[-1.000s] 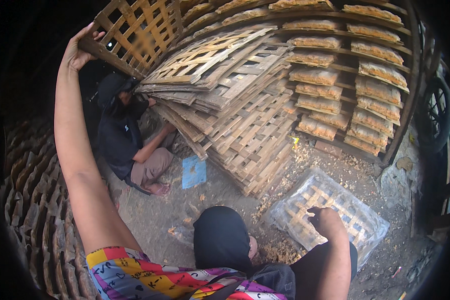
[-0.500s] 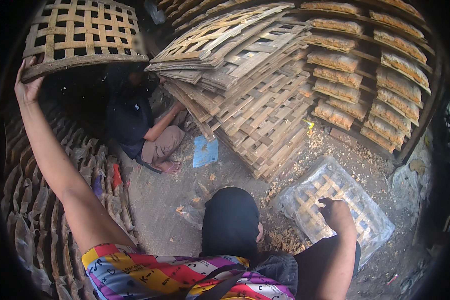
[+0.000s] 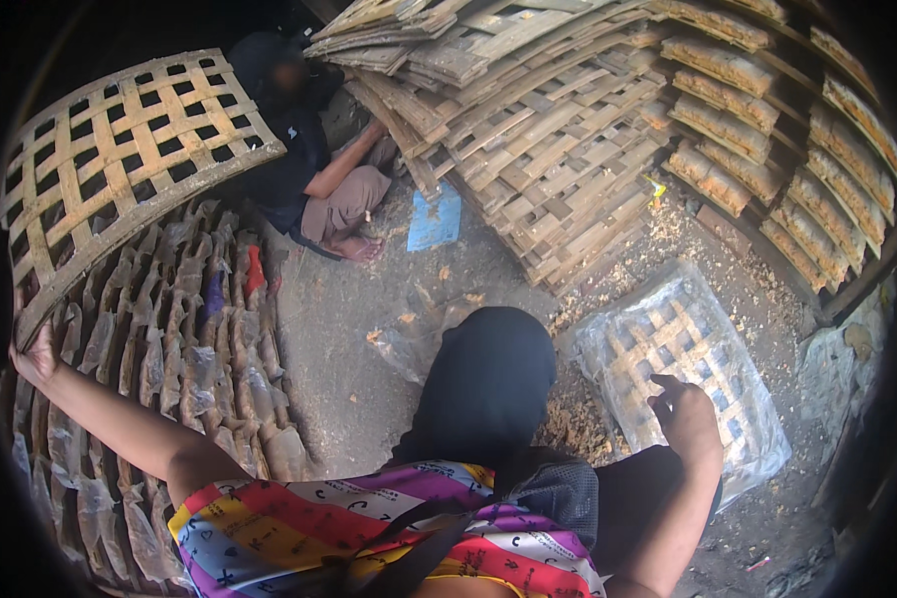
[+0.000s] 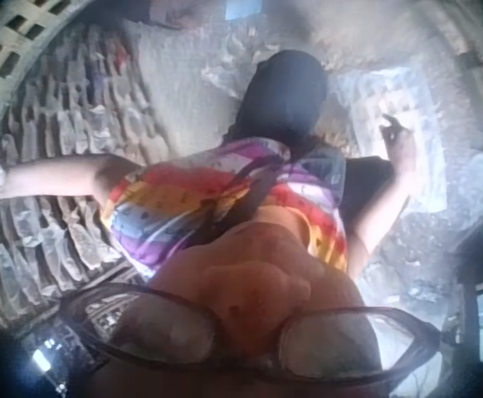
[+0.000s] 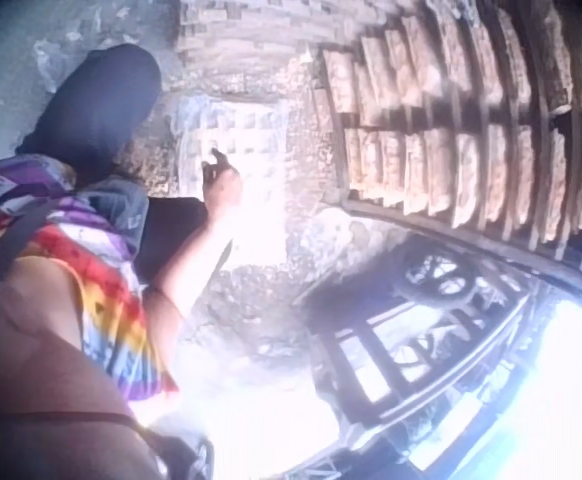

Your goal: The person picks up a wooden lattice tray, places it into a clear plastic bag, and then sets the bagged tray aside. This process is repeated with additional trays from a nearby stack.

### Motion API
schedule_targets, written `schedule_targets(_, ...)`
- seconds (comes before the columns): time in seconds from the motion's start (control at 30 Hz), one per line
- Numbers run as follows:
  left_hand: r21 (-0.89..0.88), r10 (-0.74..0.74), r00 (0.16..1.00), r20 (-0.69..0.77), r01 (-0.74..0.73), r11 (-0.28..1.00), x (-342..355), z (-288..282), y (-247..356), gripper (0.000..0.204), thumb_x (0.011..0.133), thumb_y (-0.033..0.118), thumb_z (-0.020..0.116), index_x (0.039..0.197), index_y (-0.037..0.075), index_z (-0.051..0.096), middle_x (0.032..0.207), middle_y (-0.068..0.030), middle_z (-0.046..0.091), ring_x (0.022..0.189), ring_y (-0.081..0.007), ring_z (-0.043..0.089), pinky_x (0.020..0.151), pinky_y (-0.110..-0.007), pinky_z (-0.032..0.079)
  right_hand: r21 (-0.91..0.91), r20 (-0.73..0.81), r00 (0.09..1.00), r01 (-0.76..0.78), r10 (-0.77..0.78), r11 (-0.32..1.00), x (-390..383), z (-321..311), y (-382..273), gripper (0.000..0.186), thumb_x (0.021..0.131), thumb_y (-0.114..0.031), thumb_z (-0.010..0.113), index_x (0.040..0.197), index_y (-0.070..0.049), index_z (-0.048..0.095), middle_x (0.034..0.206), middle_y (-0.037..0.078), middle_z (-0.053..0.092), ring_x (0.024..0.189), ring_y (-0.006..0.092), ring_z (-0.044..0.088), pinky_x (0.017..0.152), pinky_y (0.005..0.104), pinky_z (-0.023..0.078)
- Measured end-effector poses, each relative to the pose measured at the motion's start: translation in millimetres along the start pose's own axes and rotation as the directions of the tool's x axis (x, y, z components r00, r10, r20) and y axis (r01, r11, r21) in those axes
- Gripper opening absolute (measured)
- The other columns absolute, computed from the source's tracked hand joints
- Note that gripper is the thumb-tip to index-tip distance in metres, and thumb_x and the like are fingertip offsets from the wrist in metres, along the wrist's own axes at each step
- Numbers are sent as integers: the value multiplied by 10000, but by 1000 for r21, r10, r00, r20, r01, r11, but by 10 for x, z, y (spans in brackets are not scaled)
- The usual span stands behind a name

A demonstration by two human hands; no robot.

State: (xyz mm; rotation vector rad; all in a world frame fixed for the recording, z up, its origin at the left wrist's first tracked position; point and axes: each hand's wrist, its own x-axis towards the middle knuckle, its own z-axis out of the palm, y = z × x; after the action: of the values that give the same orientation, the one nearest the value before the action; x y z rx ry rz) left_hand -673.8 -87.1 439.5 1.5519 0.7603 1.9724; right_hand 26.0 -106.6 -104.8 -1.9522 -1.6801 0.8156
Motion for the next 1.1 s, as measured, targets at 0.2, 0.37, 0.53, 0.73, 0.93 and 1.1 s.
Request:
schedule_targets(0.2, -104, -209, 973, -94, 199, 974, -936, 204, -693, 613, 958, 185, 525, 1353, -221, 291, 1512, -395, 107, 1451, -460, 76, 1154, -643, 92, 25, 4, 1000, -23, 23, 999, -84, 14, 94, 337, 809, -59, 693, 1143, -31, 657, 854, 183, 697, 853, 381, 659, 795, 436, 505)
schedule_targets(0.37, -226, -457, 889, -17, 442, 868, -1342, 217, -1646, 587, 944, 237, 558, 1272, -228, 414, 1429, -418, 300, 1404, -475, 232, 1122, -633, 233, 16, 8, 1000, -23, 23, 1000, -137, 11, 74, 350, 813, -67, 698, 1159, -37, 652, 863, 196, 697, 868, 382, 654, 799, 435, 506)
schedule_targets(0.53, -269, -647, 758, 86, 643, 717, -1575, 349, -2861, 453, 950, 262, 548, 1129, -148, 472, 1219, -310, 502, 1314, -448, 373, 1082, -574, 350, -65, 18, 998, -59, 60, 996, -215, -6, 26, 381, 806, -49, 697, 1181, -26, 633, 845, 183, 702, 840, 345, 668, 771, 409, 505)
schedule_targets(0.73, -204, -790, 612, 44, 779, 593, -2026, 632, -3863, 483, 929, 266, 577, 1202, -114, 459, 913, -148, 570, 1202, -371, 498, 1088, -487, 377, -153, 37, 992, -115, 122, 982, -306, -1, 39, 404, 798, -52, 700, 1193, -26, 625, 879, 150, 709, 849, 343, 660, 786, 413, 496)
schedule_targets(0.93, 23, -778, 627, 35, 778, 628, -2046, 898, -3945, 491, 927, 294, 568, 1238, -72, 471, 862, -108, 546, 1127, -327, 549, 1068, -468, 410, -70, 159, 986, 53, -41, 996, -83, 13, -270, 380, 811, -82, 706, 1184, -47, 643, 937, 144, 698, 917, 329, 634, 831, 421, 487)
schedule_targets(1.1, 254, -808, 588, -34, 787, 562, -1907, 1142, -3963, 454, 909, 337, 542, 1114, -67, 543, 870, -122, 583, 1015, -312, 616, 961, -421, 467, 162, 364, 870, 293, -333, 942, 438, 173, -610, 271, 812, -65, 702, 1082, -42, 693, 949, 142, 698, 896, 309, 647, 832, 396, 500)
